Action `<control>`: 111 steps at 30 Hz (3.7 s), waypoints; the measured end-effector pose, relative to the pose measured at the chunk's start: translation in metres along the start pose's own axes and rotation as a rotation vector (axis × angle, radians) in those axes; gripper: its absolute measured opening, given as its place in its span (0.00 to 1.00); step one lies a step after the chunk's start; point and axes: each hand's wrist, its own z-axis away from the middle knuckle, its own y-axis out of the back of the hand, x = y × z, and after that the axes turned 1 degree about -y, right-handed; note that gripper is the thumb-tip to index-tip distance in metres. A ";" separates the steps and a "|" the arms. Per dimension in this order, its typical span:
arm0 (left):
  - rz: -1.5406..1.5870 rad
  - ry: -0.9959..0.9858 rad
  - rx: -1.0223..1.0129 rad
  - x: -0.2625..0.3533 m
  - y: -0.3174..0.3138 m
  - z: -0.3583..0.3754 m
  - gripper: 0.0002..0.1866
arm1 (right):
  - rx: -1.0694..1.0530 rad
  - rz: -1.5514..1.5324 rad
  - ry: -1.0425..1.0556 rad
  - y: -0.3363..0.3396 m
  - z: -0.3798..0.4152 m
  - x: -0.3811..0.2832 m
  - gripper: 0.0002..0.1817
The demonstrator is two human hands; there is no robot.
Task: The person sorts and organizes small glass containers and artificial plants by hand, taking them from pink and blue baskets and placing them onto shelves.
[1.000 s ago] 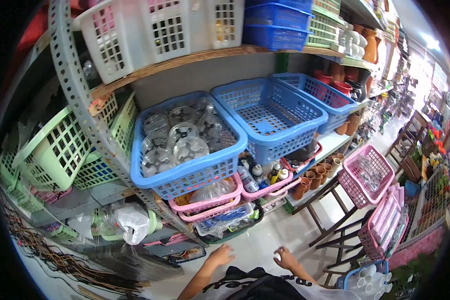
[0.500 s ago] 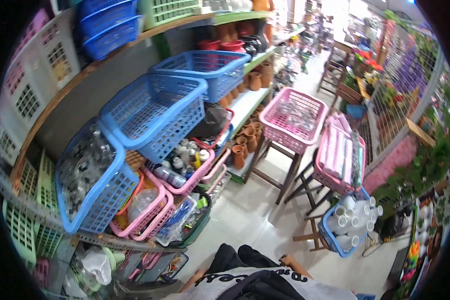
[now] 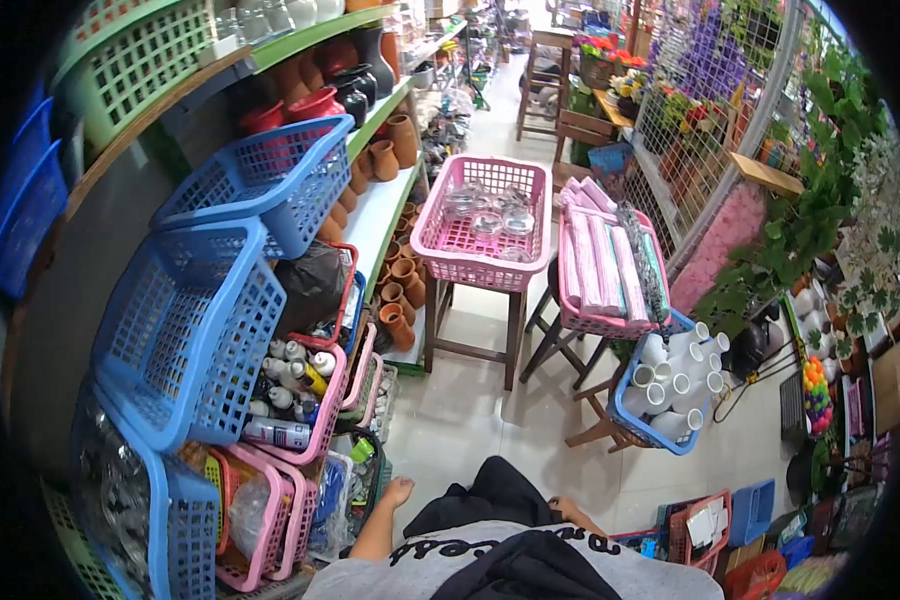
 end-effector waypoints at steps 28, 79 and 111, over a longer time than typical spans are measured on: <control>-0.235 -1.122 0.056 0.592 0.136 -0.133 0.16 | 0.432 -0.239 0.910 0.436 -0.219 -0.399 0.19; 0.847 -0.438 -0.783 0.627 0.141 -0.186 0.33 | 0.328 0.044 0.606 0.496 -0.279 -0.465 0.46; 0.915 -0.346 -1.277 0.776 -0.036 -0.129 0.37 | 0.960 0.014 -0.202 0.515 -0.218 -0.171 0.28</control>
